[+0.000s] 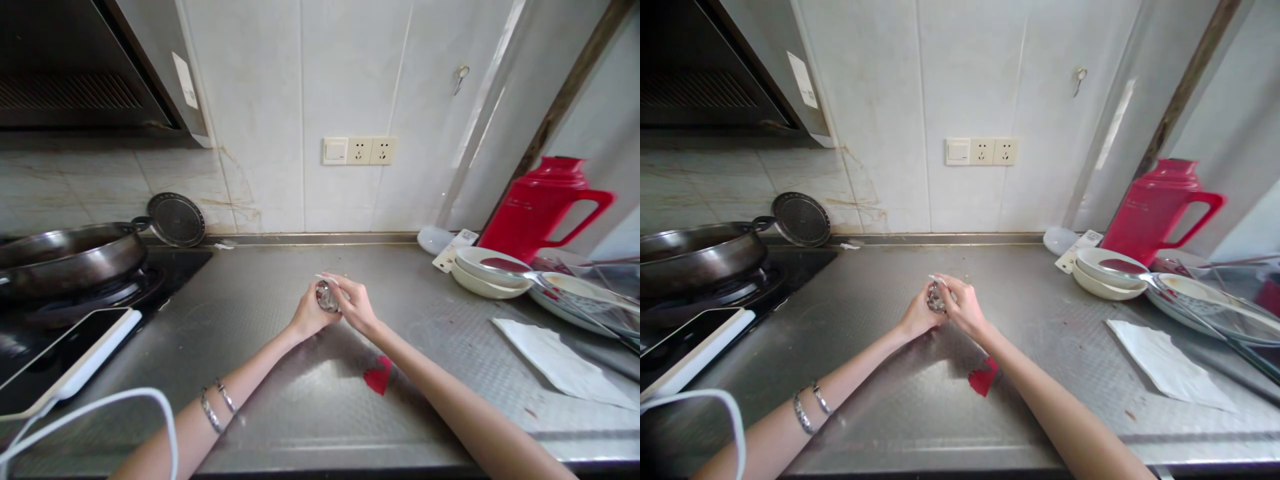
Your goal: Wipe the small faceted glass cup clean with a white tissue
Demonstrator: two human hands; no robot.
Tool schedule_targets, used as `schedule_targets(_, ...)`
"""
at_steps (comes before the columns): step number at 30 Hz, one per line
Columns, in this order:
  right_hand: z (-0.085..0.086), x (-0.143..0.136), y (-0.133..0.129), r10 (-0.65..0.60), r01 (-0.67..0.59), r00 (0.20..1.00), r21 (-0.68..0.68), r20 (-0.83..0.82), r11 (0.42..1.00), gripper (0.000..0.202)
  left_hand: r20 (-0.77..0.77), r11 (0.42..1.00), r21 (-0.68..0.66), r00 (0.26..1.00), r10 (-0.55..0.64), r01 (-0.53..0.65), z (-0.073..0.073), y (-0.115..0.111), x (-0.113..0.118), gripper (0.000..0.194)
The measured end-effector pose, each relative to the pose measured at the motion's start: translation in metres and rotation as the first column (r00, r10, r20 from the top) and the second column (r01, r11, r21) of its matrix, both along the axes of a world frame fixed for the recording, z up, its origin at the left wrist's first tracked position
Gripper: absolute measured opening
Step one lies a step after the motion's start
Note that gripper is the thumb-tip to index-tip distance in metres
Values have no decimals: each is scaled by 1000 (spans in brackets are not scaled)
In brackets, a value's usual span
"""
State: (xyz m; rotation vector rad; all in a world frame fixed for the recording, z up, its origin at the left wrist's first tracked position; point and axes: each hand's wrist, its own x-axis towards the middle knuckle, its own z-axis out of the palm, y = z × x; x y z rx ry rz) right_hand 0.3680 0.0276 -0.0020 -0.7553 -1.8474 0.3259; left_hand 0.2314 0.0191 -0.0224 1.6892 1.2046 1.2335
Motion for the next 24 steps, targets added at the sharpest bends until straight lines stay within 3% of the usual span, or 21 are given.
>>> schedule_targets(3, -1, 2, -2, 72, -96, 990, 203, 124, 975, 33, 57, 999, 32, 998, -10, 8, 2, 1, 0, 68)
schedule_targets(6, 1, 4, -4, 132, -184, 971, 269, 198, 945, 35, 119, 997, 75, 992, -41, 32, 3, 2, 0, 69)
schedule_targets(8, 4, 4, -4, 132, -161, 982, 223, 138, 961, 34, 142, 994, 99, 989, -52, 38, 3, 1, 1, 69)
schedule_targets(11, 7, 2, -5, 90, -89, 995, 41, -33, 995, 32, 96, 992, 126, 995, -11, -1, 4, -1, 1, 69)
schedule_targets(14, 7, 0, -4, 56, -64, 993, -85, -100, 994, 33, 44, 990, 132, 998, 40, -46, 5, -3, 1, 69)
schedule_targets(17, 6, 0, -4, 78, -78, 997, 53, 10, 996, 31, 82, 994, 110, 997, 9, -18, 5, -2, 1, 70)
schedule_targets(20, 6, 2, -6, 122, -166, 974, 234, 191, 958, 33, 131, 995, 95, 991, -33, 20, 5, 0, 2, 67)
schedule_targets(24, 8, 4, -6, 127, -169, 975, 238, 182, 956, 32, 195, 993, 87, 976, -95, 80, 6, -1, 4, 61)
